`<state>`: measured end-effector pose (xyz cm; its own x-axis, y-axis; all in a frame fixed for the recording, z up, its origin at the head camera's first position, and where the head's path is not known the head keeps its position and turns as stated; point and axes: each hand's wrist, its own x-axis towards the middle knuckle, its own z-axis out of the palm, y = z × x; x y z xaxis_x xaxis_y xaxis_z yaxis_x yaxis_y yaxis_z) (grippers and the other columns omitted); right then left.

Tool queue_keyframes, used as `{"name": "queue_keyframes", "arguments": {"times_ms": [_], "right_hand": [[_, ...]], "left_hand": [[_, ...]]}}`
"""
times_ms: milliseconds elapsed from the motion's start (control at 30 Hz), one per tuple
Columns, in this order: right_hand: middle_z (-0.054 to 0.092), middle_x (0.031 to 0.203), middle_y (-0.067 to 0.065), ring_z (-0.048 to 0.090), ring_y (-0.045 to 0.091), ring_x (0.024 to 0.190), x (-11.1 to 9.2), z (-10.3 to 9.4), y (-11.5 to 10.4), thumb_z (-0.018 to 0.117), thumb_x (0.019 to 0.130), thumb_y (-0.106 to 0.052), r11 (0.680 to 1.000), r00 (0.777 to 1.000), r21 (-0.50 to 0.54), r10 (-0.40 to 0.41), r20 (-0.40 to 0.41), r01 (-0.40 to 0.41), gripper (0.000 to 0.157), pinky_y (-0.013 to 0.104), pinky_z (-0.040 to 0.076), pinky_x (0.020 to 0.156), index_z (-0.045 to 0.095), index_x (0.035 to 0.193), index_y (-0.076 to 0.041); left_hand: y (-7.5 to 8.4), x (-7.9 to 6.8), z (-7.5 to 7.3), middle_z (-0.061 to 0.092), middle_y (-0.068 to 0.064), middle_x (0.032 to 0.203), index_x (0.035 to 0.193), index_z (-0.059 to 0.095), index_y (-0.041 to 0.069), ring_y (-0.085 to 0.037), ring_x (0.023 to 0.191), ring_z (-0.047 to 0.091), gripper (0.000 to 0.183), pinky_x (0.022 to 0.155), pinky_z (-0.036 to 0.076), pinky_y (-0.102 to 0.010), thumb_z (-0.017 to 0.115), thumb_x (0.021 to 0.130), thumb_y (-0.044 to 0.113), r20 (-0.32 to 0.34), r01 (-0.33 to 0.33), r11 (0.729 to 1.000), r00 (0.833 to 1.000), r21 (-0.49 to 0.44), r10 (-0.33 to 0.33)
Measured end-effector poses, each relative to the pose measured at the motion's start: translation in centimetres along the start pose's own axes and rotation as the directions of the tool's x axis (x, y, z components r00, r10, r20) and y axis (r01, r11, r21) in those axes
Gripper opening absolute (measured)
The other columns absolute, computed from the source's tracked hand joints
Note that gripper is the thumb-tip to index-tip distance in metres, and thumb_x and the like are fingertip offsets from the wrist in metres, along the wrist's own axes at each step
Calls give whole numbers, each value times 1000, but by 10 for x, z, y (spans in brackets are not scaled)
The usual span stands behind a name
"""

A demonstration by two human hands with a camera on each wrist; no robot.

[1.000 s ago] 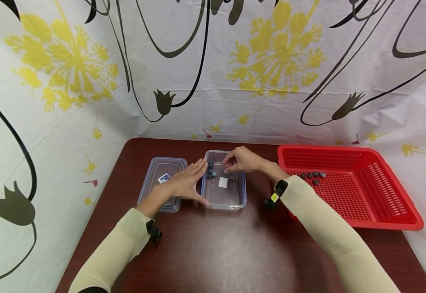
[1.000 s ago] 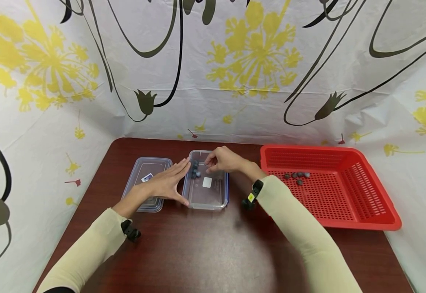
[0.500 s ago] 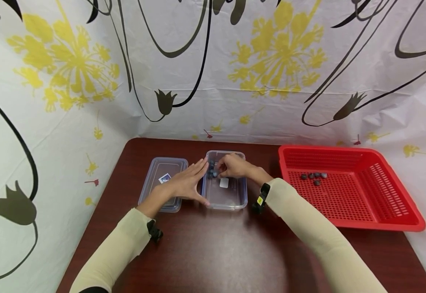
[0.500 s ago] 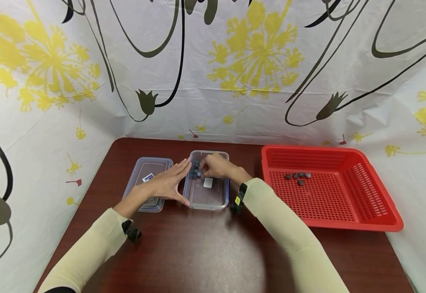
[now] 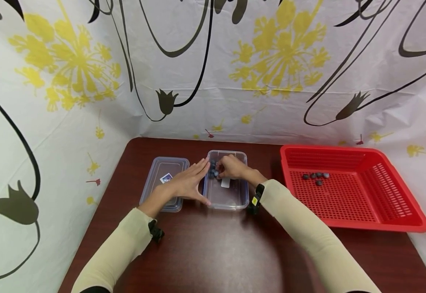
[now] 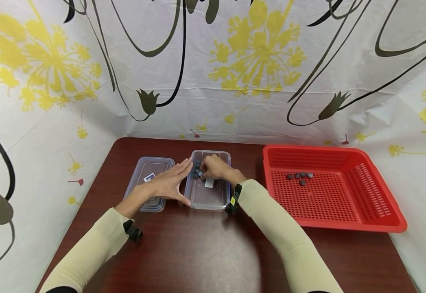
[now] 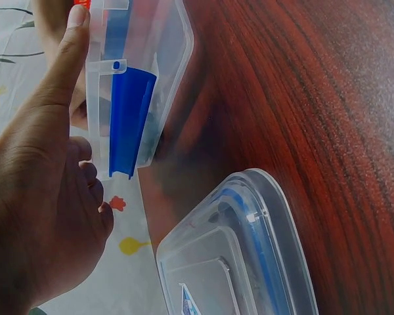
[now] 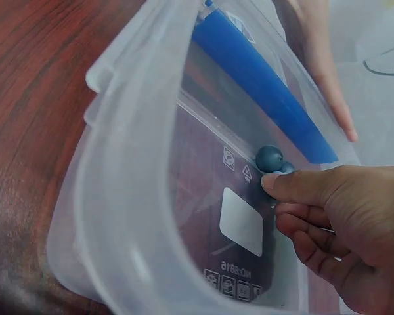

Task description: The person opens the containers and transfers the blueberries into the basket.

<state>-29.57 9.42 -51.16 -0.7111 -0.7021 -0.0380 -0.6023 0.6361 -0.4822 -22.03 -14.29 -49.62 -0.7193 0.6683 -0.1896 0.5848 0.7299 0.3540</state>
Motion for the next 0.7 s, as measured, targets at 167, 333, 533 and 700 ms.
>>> {"name": "queue_keyframes", "arguments": {"times_ms": [167, 333, 533, 700], "right_hand": [[79, 91, 9, 75, 20, 83, 1, 2, 0, 87, 87, -6, 1000, 1000, -2, 12, -6, -12, 13, 34, 63, 76, 80, 97, -2], [79, 92, 8, 76, 19, 85, 0, 0, 2, 86, 87, -6, 1000, 1000, 9, 14, -2, -14, 13, 33, 63, 79, 80, 98, -2], [79, 93, 6, 74, 17, 84, -4, -15, -1, 86, 88, -9, 999, 999, 25, -35, 19, 35, 16, 32, 62, 78, 81, 102, -2], [79, 92, 5, 74, 14, 83, -16, -36, -2, 85, 88, -10, 996, 997, 50, -77, 9, 77, 20, 30, 62, 76, 80, 105, -1]], "left_hand": [[0, 0, -1, -12, -14, 178, 169, 1, 2, -28, 164, -7, 140, 133, 7, -49, 81, 79, 73, 9, -5, 1000, 1000, 10, 5], [1, 0, -2, -11, -14, 178, 169, 2, 2, -29, 164, -6, 140, 133, 7, -49, 82, 79, 72, 2, -7, 1000, 1000, 18, 7], [2, -1, -3, -13, -13, 178, 169, 0, 2, -28, 164, -7, 141, 133, 7, -49, 81, 78, 74, 10, 0, 1000, 1000, 6, 0], [2, 0, -3, -13, -12, 177, 169, 0, 2, -28, 164, -7, 142, 133, 7, -48, 81, 78, 74, 10, 4, 1000, 1000, 0, -4]]}}
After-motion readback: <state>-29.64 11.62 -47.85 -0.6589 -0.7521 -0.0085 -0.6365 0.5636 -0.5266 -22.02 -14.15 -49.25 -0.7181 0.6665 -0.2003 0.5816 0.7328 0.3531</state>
